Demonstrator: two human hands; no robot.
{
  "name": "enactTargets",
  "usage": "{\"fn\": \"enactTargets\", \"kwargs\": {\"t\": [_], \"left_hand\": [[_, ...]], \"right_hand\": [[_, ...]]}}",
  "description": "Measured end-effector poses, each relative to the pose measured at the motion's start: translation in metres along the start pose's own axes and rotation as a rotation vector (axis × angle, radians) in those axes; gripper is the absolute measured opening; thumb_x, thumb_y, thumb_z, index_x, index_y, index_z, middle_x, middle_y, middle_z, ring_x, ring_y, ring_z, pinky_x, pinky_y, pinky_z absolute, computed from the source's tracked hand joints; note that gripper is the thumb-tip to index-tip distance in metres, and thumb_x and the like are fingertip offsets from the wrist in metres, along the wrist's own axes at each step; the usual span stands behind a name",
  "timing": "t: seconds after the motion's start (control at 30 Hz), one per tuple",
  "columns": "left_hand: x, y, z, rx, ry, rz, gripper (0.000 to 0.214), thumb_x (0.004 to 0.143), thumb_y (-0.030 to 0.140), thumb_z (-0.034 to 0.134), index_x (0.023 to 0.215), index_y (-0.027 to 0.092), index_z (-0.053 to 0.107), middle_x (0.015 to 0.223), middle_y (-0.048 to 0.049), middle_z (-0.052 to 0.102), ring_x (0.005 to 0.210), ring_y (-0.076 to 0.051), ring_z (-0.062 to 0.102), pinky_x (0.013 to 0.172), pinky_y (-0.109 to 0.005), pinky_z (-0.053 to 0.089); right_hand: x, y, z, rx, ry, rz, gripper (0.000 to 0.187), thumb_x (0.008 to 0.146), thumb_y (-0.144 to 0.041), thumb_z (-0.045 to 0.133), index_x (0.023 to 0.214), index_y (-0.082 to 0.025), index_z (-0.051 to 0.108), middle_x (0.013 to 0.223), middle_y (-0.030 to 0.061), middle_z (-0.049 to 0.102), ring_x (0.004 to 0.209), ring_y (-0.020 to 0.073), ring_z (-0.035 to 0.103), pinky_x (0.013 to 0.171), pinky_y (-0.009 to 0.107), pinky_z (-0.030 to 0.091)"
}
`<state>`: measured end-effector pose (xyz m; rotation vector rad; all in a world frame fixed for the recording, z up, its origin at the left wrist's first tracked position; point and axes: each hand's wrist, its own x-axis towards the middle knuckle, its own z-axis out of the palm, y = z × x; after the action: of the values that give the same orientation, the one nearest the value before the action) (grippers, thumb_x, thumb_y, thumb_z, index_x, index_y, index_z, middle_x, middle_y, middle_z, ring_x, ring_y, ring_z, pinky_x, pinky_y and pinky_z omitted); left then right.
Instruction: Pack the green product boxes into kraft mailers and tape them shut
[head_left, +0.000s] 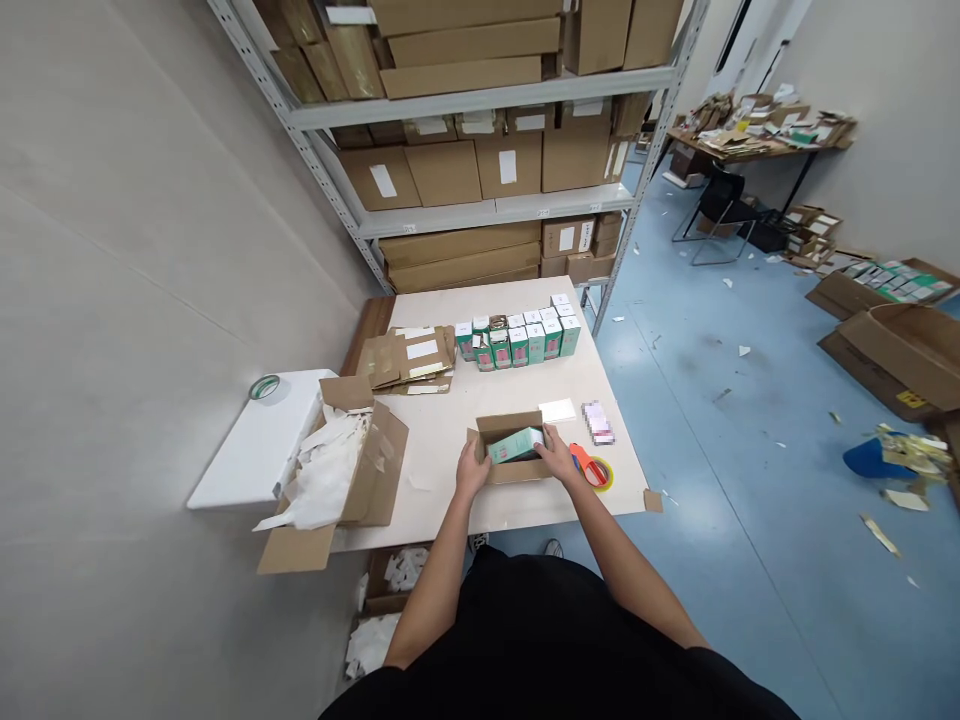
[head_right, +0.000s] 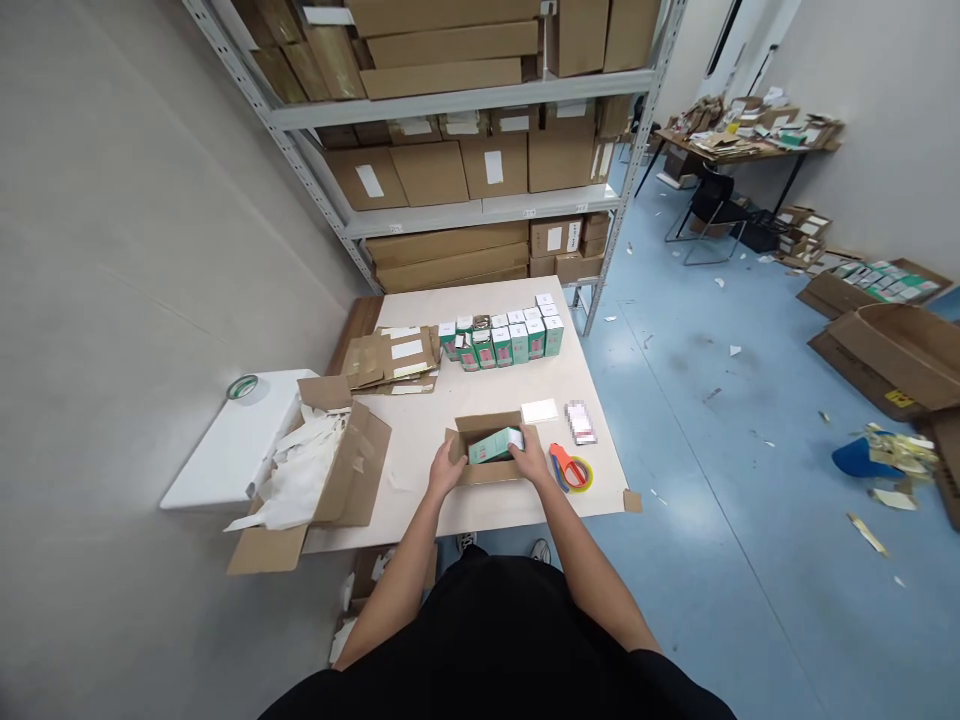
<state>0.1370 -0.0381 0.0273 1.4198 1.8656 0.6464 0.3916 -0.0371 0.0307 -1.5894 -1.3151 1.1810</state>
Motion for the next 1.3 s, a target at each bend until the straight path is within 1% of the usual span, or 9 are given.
{"fn": "enactTargets", "kwargs": {"t": [0.13, 0.37, 0.5, 0.6, 0.7, 0.83, 1.07, 1.17, 1.3], "left_hand": [[-0.004, -0.006, 0.011, 0.165, -0.039, 0.032, 0.068, 0.082, 0.027, 0.068, 0.148, 0.019, 0.055, 0.159, -0.0162, 0.048, 0.153, -0.033, 0.035, 0.125, -0.049, 0.029], [-0.010, -0.010, 0.021, 0.501, -0.212, -0.088, 0.083, 0.075, 0.027, 0.078, 0.153, 0.022, 0.049, 0.172, -0.0180, 0.020, 0.159, -0.043, 0.008, 0.121, -0.060, 0.028], [-0.007, -0.012, 0.027, 0.566, -0.271, -0.043, 0.080, 0.076, 0.029, 0.081, 0.150, 0.023, 0.051, 0.172, -0.0185, 0.016, 0.159, -0.038, 0.017, 0.120, -0.051, 0.034], [-0.005, -0.015, 0.034, 0.544, -0.299, -0.035, 0.073, 0.079, 0.030, 0.081, 0.147, 0.025, 0.054, 0.174, -0.0159, 0.008, 0.156, -0.035, 0.027, 0.114, -0.044, 0.042], [-0.005, -0.021, 0.041, 0.516, -0.237, -0.005, 0.058, 0.083, 0.028, 0.077, 0.139, 0.025, 0.061, 0.175, -0.0134, 0.004, 0.159, -0.037, 0.017, 0.116, -0.048, 0.040], [-0.004, -0.031, 0.044, 0.452, -0.172, 0.052, 0.029, 0.086, 0.023, 0.072, 0.115, 0.022, 0.072, 0.174, -0.0101, 0.013, 0.157, -0.036, 0.023, 0.118, -0.049, 0.039], [-0.022, -0.043, 0.023, 0.264, -0.108, 0.065, 0.015, 0.090, 0.025, 0.068, 0.101, 0.022, 0.078, 0.171, -0.0055, 0.027, 0.138, -0.034, 0.054, 0.112, -0.044, 0.046], [-0.038, -0.052, 0.003, 0.240, -0.046, 0.080, 0.015, 0.094, 0.028, 0.065, 0.099, 0.023, 0.079, 0.172, -0.0039, 0.024, 0.134, -0.034, 0.058, 0.110, -0.045, 0.049], [-0.055, -0.070, -0.029, 0.248, 0.041, 0.096, 0.019, 0.097, 0.030, 0.060, 0.101, 0.024, 0.078, 0.173, -0.0018, 0.021, 0.131, -0.034, 0.059, 0.108, -0.045, 0.050]], "right_hand": [[-0.006, 0.005, -0.002, 0.049, 0.005, -0.010, 0.062, 0.082, -0.037, 0.065, 0.143, -0.027, 0.060, 0.147, 0.0068, 0.061, 0.143, 0.0299, 0.051, 0.123, 0.050, 0.036], [-0.017, 0.021, 0.009, 0.053, -0.024, 0.036, 0.063, 0.081, -0.038, 0.066, 0.142, -0.024, 0.061, 0.148, 0.0095, 0.060, 0.141, 0.0295, 0.052, 0.119, 0.048, 0.040], [-0.022, 0.026, 0.015, 0.060, -0.068, 0.026, 0.068, 0.082, -0.042, 0.063, 0.147, -0.024, 0.057, 0.153, 0.0105, 0.055, 0.144, 0.0304, 0.049, 0.118, 0.050, 0.040], [-0.024, 0.023, 0.015, 0.031, -0.078, -0.001, 0.068, 0.083, -0.042, 0.061, 0.149, -0.024, 0.055, 0.154, 0.0105, 0.055, 0.145, 0.0307, 0.048, 0.119, 0.052, 0.039], [-0.028, 0.018, 0.013, 0.005, -0.062, -0.029, 0.068, 0.084, -0.041, 0.061, 0.149, -0.024, 0.054, 0.154, 0.0104, 0.054, 0.145, 0.0305, 0.048, 0.120, 0.052, 0.038], [-0.033, 0.014, 0.012, -0.028, -0.016, -0.051, 0.064, 0.084, -0.042, 0.062, 0.146, -0.028, 0.057, 0.152, 0.0087, 0.056, 0.141, 0.0311, 0.052, 0.116, 0.052, 0.043], [-0.021, 0.013, 0.028, -0.142, 0.001, 0.020, 0.064, 0.081, -0.038, 0.061, 0.144, -0.024, 0.059, 0.143, 0.0103, 0.062, 0.136, 0.0318, 0.055, 0.114, 0.052, 0.045], [-0.015, 0.006, 0.053, -0.217, -0.044, 0.022, 0.060, 0.082, -0.036, 0.061, 0.141, -0.024, 0.061, 0.141, 0.0097, 0.063, 0.135, 0.0323, 0.055, 0.116, 0.053, 0.042], [-0.009, -0.011, 0.094, -0.330, -0.036, -0.082, 0.032, 0.090, -0.035, 0.058, 0.117, -0.024, 0.072, 0.127, 0.0114, 0.069, 0.137, 0.0329, 0.050, 0.117, 0.051, 0.040]]}}
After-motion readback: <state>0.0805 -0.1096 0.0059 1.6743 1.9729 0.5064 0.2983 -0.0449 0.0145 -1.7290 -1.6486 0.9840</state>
